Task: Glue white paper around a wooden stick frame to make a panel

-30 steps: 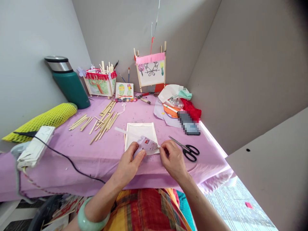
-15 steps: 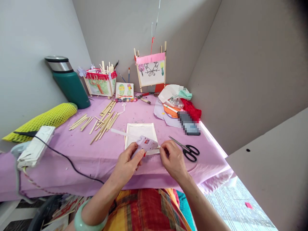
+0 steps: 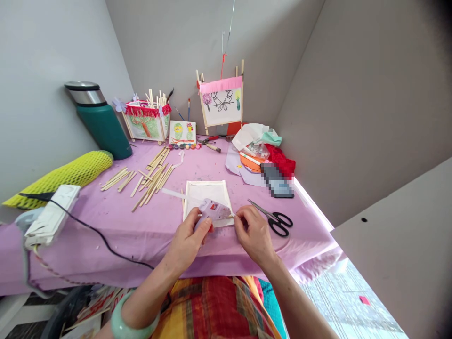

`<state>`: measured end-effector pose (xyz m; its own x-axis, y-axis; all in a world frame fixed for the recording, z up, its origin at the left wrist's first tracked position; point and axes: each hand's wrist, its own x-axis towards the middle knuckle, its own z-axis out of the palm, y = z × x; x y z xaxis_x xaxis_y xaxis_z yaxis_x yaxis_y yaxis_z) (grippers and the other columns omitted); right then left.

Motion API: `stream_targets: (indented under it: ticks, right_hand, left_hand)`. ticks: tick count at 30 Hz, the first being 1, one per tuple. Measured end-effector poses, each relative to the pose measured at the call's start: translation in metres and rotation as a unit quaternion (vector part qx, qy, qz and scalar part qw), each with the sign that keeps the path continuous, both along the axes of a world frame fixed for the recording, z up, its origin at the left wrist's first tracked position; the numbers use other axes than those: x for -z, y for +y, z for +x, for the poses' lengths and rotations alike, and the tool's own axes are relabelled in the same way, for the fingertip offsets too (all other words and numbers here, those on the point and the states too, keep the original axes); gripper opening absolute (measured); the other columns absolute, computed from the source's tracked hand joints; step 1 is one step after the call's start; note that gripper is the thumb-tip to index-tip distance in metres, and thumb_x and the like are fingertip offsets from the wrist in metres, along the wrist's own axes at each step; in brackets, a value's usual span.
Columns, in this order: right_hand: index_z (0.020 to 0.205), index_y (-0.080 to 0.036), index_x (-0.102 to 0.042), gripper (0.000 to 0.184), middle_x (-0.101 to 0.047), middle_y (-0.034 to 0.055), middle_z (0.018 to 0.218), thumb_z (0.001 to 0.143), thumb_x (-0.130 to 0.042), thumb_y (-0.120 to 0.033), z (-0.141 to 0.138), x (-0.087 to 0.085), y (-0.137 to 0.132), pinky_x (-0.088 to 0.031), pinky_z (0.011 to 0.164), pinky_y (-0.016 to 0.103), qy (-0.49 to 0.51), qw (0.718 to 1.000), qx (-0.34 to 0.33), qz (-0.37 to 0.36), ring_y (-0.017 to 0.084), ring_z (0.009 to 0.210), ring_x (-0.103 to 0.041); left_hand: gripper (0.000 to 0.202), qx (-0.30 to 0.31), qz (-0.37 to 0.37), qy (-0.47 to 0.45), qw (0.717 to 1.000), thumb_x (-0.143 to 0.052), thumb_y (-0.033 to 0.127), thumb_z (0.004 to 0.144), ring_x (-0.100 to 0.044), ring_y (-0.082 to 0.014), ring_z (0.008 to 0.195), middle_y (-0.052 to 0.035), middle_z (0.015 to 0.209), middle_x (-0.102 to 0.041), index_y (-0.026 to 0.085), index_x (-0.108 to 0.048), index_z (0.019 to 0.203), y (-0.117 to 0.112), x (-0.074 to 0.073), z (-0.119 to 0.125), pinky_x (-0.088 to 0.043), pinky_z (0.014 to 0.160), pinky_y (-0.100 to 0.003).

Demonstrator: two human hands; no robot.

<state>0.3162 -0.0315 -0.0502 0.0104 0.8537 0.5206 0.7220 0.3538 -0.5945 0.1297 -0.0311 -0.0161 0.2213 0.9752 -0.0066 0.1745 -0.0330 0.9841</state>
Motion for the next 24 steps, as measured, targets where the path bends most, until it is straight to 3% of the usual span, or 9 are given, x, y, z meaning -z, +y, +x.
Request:
stream_targets:
  ticks: [8,24]
  right_hand:
    - [0.077,-0.020,-0.051,0.013,-0.054,0.0036,0.081,0.089,-0.046,-0.018,0.0007,0.0009,0.0009,-0.040,0.070,0.030,-0.001,1.000,0.001,0.003,0.016,0.075,-0.051]
    - [0.078,-0.019,-0.050,0.013,-0.054,0.0038,0.082,0.090,-0.046,-0.018,0.0002,-0.0022,-0.0008,-0.041,0.071,0.030,-0.004,1.000,-0.001,0.000,0.017,0.076,-0.052]
  left_hand:
    - [0.027,-0.001,0.000,0.010,1.000,-0.049,0.045,0.086,-0.044,-0.0099,0.054,0.0027,0.066,-0.053,0.020,-0.047,0.077,0.0009,-0.0002,0.0004,-0.034,0.048,-0.021]
    - [0.024,0.012,0.006,0.017,1.000,-0.050,0.043,0.087,-0.045,-0.0098,0.058,0.0026,0.072,-0.055,0.019,-0.049,0.082,-0.0006,-0.0042,-0.0005,-0.036,0.054,-0.023]
